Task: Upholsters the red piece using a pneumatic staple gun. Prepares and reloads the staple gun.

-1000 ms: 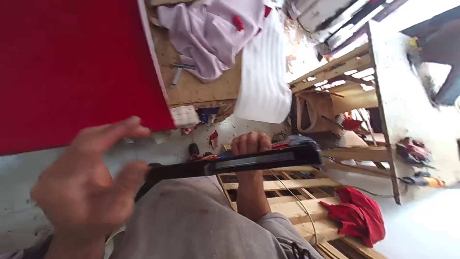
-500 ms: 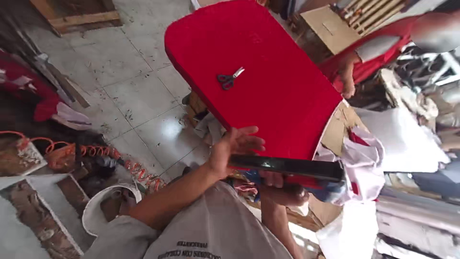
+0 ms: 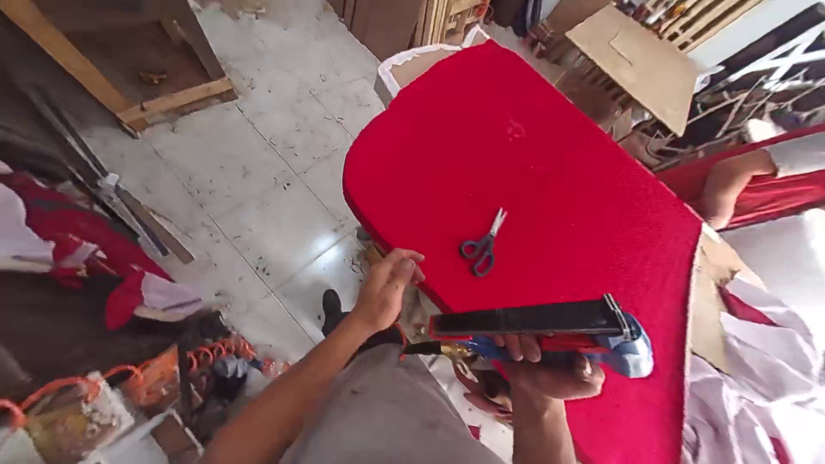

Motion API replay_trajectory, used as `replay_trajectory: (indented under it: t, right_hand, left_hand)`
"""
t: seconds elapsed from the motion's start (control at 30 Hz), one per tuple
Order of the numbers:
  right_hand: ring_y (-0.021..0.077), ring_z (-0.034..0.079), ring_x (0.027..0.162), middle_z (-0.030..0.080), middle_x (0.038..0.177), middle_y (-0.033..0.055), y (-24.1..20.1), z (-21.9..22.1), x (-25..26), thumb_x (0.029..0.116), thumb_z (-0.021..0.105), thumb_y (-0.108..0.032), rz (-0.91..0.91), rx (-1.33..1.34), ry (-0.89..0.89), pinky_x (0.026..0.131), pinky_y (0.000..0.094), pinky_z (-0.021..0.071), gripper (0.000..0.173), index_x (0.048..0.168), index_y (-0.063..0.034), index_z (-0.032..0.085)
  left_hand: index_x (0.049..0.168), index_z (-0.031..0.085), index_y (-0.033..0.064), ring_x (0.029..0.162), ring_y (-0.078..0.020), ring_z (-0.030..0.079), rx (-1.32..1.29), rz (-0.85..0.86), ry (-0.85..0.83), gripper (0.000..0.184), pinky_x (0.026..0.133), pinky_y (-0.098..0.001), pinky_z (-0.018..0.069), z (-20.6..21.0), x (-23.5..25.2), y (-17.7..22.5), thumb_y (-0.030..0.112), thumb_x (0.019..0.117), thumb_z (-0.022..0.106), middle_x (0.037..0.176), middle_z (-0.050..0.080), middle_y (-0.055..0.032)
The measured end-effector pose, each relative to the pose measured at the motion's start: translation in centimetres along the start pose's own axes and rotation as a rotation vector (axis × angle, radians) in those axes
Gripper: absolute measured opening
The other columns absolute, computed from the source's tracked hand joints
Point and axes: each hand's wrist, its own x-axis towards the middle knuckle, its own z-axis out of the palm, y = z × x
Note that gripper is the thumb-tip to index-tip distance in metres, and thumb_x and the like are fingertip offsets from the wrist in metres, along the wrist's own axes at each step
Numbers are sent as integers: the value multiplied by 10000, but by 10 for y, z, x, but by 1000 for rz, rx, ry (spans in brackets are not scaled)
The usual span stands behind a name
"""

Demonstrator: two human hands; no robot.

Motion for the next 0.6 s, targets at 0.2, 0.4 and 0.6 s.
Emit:
replay_trajectory:
  t: [0.2, 0.4, 0.6]
  right_hand:
    - [192, 671, 662, 686, 743, 36, 42, 16, 119, 852, 684, -438, -81, -11, 242, 684, 417, 586, 431, 1086, -79, 735]
    - [192, 673, 660, 691, 746, 33, 72, 41, 204, 866, 673, -455, -294, -217, 435, 696, 426, 598, 450, 1115, -84, 733]
    - [199, 670, 651, 688, 748, 41, 139, 94, 260, 886, 647, -444, -440, -435, 761, 676, 427, 608, 450, 1129, -71, 716]
  left_hand:
    - [1199, 638, -47, 842, -137, 715, 232, -260, -28, 374, 811, -343, 613, -167, 121, 0, 194, 1089, 373, 942, 729, -70]
    - [1234, 634, -36, 811, -139, 713, 436, -500, 48, 355, 787, -338, 612, -365, 199, -39, 224, 1085, 443, 950, 727, -98]
    - [1269, 608, -60, 902, -172, 712, 448, -479, -244, 389, 859, -379, 602, -433, 361, -82, 242, 1083, 446, 1052, 711, -153]
